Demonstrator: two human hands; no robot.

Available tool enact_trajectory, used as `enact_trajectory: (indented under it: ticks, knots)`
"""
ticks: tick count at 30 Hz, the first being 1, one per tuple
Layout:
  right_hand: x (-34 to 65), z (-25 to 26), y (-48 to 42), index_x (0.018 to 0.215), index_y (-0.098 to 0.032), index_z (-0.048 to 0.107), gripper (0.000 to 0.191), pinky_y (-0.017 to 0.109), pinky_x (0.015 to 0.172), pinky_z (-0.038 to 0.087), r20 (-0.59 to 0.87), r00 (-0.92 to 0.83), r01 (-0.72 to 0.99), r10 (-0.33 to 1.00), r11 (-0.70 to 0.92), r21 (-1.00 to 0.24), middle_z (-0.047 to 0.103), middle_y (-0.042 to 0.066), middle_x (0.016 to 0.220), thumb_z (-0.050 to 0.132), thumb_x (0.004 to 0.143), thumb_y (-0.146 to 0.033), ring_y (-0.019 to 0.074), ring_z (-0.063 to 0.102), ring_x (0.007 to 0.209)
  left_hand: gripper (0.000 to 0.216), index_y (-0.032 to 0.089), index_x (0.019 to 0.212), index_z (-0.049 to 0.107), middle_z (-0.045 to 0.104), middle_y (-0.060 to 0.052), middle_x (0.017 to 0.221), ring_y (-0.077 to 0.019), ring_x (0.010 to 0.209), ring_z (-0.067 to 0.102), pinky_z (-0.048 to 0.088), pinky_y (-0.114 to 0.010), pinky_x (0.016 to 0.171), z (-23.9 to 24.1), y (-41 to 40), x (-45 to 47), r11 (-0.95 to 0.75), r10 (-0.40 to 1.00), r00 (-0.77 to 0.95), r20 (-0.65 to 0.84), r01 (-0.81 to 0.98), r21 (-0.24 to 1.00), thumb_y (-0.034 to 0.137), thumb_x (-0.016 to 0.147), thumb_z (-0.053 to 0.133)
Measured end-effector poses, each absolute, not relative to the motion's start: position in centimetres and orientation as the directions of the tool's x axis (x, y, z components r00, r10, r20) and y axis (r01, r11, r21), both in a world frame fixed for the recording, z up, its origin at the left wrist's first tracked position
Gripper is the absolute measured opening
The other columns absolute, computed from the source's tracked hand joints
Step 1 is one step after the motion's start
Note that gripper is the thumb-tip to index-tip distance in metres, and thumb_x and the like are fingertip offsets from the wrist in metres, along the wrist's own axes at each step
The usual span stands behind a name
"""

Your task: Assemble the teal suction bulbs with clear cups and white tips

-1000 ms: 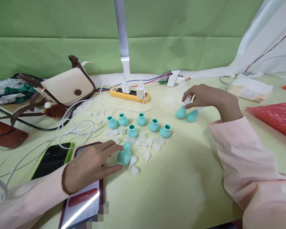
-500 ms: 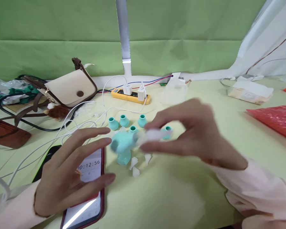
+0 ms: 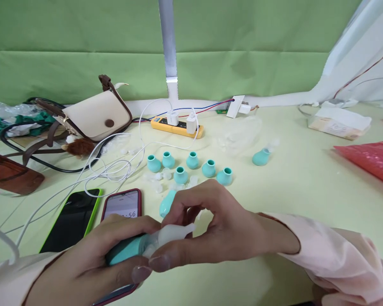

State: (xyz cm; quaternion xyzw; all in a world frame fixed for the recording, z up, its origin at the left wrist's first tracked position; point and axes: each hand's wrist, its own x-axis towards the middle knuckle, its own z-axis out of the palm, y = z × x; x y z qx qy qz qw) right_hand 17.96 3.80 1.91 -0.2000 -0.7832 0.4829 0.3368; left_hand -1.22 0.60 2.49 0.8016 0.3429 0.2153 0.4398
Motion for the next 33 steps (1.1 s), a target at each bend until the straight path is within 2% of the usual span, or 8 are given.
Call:
enact_trajectory:
  ticks: [7,12,16,20,23,25,28,33]
  knots:
    - [18.0,1.5,4.1,0.071,-0.013,0.06,0.016,0.016,0.043,0.046,-0.009,-0.741,-0.071,0.672,-0.092,-0.993,0.058,0.001,0.059,0.063,0.072,-0.029,0.0061,0.053,0.047,0.011,0.022,0.089,0.058,0.055,0.008,0.061,-0.0054,0.048,0.047,0.038,-0.012,0.048,2.4,0.9,-1.1,-0.386,0.727,0.679,0.105,0.277,0.88,0.023,0.081,0.052]
    - [18.0,1.8,4.9,0.063,-0.01,0.06,0.04,0.016,0.026,0.031,-0.172,-0.809,-0.028,0.562,-0.329,-0.944,0.05,-0.001,0.043,0.053,0.076,-0.048,0.0071,0.045,0.032,0.01,0.022,0.085,0.06,0.061,0.005,0.067,-0.0082,0.056,0.053,0.041,-0.014,0.054,2.9,0.7,-1.4,-0.392,0.724,0.68,0.113,0.272,0.879,0.022,0.076,0.058]
    - [18.2,1.5,5.8,0.072,-0.012,0.065,0.025,0.02,0.036,0.036,0.032,-0.646,0.185,0.763,0.197,-0.963,0.058,0.002,0.052,0.061,0.071,-0.037,0.007,0.046,0.039,0.012,0.024,0.085,0.061,0.056,0.005,0.06,-0.0093,0.048,0.047,0.036,-0.017,0.042,2.4,0.6,-2.0,-0.226,0.903,0.419,0.091,0.283,0.932,0.031,0.076,0.056]
    - [18.3,0.5,6.7,0.081,-0.016,0.066,0.013,0.023,0.049,0.033,0.187,-0.744,0.523,0.642,0.733,-0.436,0.06,0.002,0.061,0.057,0.073,-0.019,0.0096,0.049,0.052,0.021,0.021,0.083,0.061,0.054,0.001,0.061,-0.0113,0.052,0.047,0.036,-0.021,0.044,2.0,1.1,-2.2,-0.057,0.955,0.295,0.013,0.143,0.988,0.037,0.079,0.048]
    - [18.5,-0.4,7.5,0.077,-0.018,0.065,0.013,0.023,0.047,0.024,0.035,-0.785,0.612,0.618,0.784,-0.102,0.06,0.002,0.064,0.052,0.075,-0.015,0.0113,0.049,0.053,0.021,0.02,0.08,0.061,0.053,0.0,0.062,-0.0127,0.057,0.049,0.039,-0.021,0.048,2.2,1.4,-2.0,0.004,0.943,0.329,-0.045,0.124,0.992,0.037,0.079,0.048]
    - [18.7,-0.6,7.8,0.074,-0.018,0.063,0.01,0.023,0.047,0.022,-0.013,-0.79,0.613,0.613,0.79,-0.021,0.059,0.002,0.061,0.053,0.073,-0.015,0.0118,0.049,0.052,0.019,0.021,0.082,0.059,0.054,0.001,0.065,-0.0118,0.058,0.048,0.039,-0.021,0.049,2.2,1.4,-1.9,0.039,0.915,0.393,-0.097,0.154,0.987,0.035,0.08,0.048]
    - [18.9,-0.1,7.8,0.083,-0.019,0.062,0.012,0.022,0.049,0.029,0.016,-0.815,0.574,0.579,0.81,-0.116,0.061,0.001,0.065,0.058,0.072,-0.02,0.0128,0.053,0.057,0.015,0.022,0.084,0.059,0.058,0.001,0.072,-0.0099,0.058,0.048,0.039,-0.019,0.05,2.1,1.3,-1.6,0.068,0.87,0.464,-0.168,0.224,0.972,0.033,0.08,0.049]
    - [18.6,1.5,6.0,0.105,-0.015,0.051,0.036,0.02,0.052,0.043,0.284,-0.695,0.339,0.66,0.65,-0.68,0.06,0.0,0.066,0.06,0.073,-0.028,0.0079,0.053,0.053,0.012,0.023,0.078,0.063,0.057,0.006,0.061,-0.0087,0.055,0.048,0.038,-0.018,0.051,1.8,1.1,-1.2,-0.157,0.922,0.388,-0.007,0.39,0.907,0.029,0.067,0.065]
